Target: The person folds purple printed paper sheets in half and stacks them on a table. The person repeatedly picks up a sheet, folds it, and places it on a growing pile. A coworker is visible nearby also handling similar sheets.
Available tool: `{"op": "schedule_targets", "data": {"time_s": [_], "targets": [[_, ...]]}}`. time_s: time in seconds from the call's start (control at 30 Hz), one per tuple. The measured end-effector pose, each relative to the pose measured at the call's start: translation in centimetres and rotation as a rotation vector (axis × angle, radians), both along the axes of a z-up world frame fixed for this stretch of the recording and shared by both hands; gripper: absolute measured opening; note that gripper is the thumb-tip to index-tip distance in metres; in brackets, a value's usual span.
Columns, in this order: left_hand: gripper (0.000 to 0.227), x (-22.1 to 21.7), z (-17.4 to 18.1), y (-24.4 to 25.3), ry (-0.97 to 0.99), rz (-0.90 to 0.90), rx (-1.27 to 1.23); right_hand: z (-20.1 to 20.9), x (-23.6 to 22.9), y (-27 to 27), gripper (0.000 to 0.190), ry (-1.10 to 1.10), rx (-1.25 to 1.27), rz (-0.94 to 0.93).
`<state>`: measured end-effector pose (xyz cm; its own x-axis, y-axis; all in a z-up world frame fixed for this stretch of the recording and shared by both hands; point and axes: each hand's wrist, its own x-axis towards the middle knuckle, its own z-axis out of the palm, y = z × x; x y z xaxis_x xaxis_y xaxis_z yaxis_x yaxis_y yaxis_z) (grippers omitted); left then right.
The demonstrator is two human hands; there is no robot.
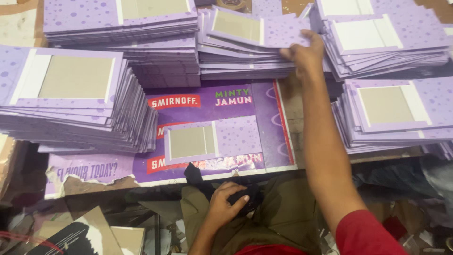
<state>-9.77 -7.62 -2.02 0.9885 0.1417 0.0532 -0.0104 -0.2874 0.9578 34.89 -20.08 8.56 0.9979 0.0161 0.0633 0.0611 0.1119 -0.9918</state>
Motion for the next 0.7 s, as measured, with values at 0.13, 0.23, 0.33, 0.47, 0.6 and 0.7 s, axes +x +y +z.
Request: {"op": "schedule_targets", "data": {"time_s": [0.13, 0.23, 0.33, 0.47, 0.6, 0.7], "targets": [[0.028, 0.0, -0.3, 0.2, -0.005, 0.009, 0.023, -0.6, 0.9, 0.7, 0.054, 0.052, -0.354, 0.048], [0.026, -0.2, 0.0, 0.0, -0.069, 0.046, 0.0, -0.8, -0.3, -0.4, 0.047, -0.612, -0.799, -0.218], [0.023, 0.3, 1.8, 0.2, -0.222, 0.201, -0.043, -2.2, -5.8, -1.4, 0.055, -0.611, -0.825, -0.115], [0.018, 0.9, 5.5, 1.5, -0.337, 0.543, 0.164, -7.0, -17.5, 2.0, 0.043, -0.517, -0.903, 0.316], [0.036, 4.1, 6.6, 4.4, -0.042, 0.579, 0.541, -6.6, -21.3, 3.8, 0.074, -0.406, -1.23, 0.561], [0.06, 5.5, 7.3, 5.4, 0.112, 0.466, 0.724, -3.8, -21.2, 5.0, 0.086, -0.324, -1.367, 0.645]]}}
